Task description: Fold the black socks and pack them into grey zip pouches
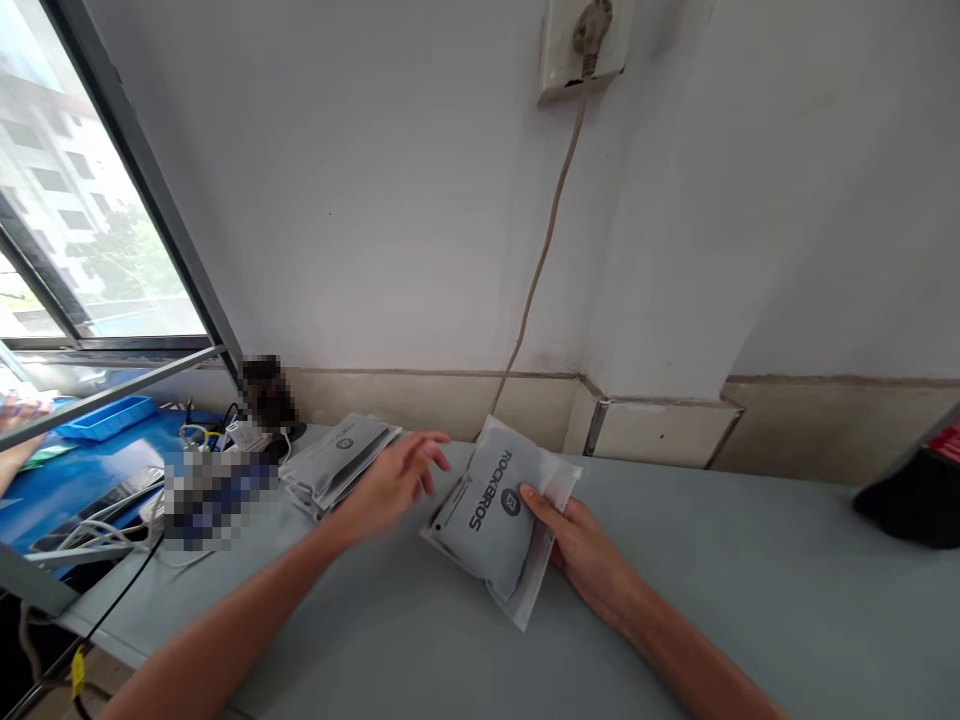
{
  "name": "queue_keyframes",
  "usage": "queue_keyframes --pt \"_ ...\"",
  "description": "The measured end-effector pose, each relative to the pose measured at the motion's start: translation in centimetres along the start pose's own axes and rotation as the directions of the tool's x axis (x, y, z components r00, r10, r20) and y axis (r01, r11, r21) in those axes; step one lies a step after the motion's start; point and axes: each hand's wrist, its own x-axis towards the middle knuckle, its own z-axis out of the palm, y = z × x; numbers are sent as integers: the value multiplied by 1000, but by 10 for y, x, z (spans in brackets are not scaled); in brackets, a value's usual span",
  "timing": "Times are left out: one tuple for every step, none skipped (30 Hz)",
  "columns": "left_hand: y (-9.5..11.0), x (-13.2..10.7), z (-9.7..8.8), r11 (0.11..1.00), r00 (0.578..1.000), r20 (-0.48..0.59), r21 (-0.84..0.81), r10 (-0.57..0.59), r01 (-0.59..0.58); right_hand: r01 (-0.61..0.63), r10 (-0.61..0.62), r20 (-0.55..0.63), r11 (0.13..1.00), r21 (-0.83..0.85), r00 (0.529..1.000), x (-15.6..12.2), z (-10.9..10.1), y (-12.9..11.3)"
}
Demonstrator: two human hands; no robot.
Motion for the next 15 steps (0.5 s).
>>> queue_keyframes --pt "1 6 -23 992 998 -56 123 23 -16 18 -17 -25 1000 17 1000 2 -2 1" --pt "0 11 -47 958 995 -95 286 27 1 30 -29 -46 999 33 999 4 -4 2" --pt "-4 15 -71 895 985 -171 440 5 72 36 -32 -60 998 52 998 5 -6 2" --pt "-10 18 -94 803 972 -221 565 -74 190 36 -31 -69 997 75 997 5 -7 2" --pt "-18 20 -113 690 938 -277 638 -207 341 28 -20 -74 994 103 997 5 -8 2" --pt "-27 20 -128 642 906 -303 640 -294 423 11 0 -78 991 131 997 5 -8 1" --pt "-36 19 -140 613 880 -306 633 -363 473 -12 25 -80 987 160 996 4 -7 -1" --pt "-45 18 -147 590 854 -290 624 -432 511 -38 54 -81 981 188 995 2 -6 -3" --pt "-51 16 -150 588 836 -259 612 -483 529 -62 81 -79 975 216 994 1 -4 -5" --pt "-56 14 -151 594 825 -225 599 -518 537 -86 107 -76 967 241 991 -1 -3 -7" --pt "-58 12 -148 606 819 -193 586 -540 538 -106 129 -72 959 263 989 -3 -1 -10" --pt "-59 11 -144 623 819 -166 572 -549 534 -125 150 -67 951 281 986 -4 1 -12" --pt "-58 9 -138 640 822 -147 559 -550 528 -142 167 -62 945 295 984 -5 4 -13" --pt "-56 7 -131 653 827 -132 550 -547 520 -155 181 -61 940 303 982 -6 6 -13" --pt "-54 6 -122 674 834 -120 532 -539 513 -164 190 -59 938 305 980 -7 9 -13"
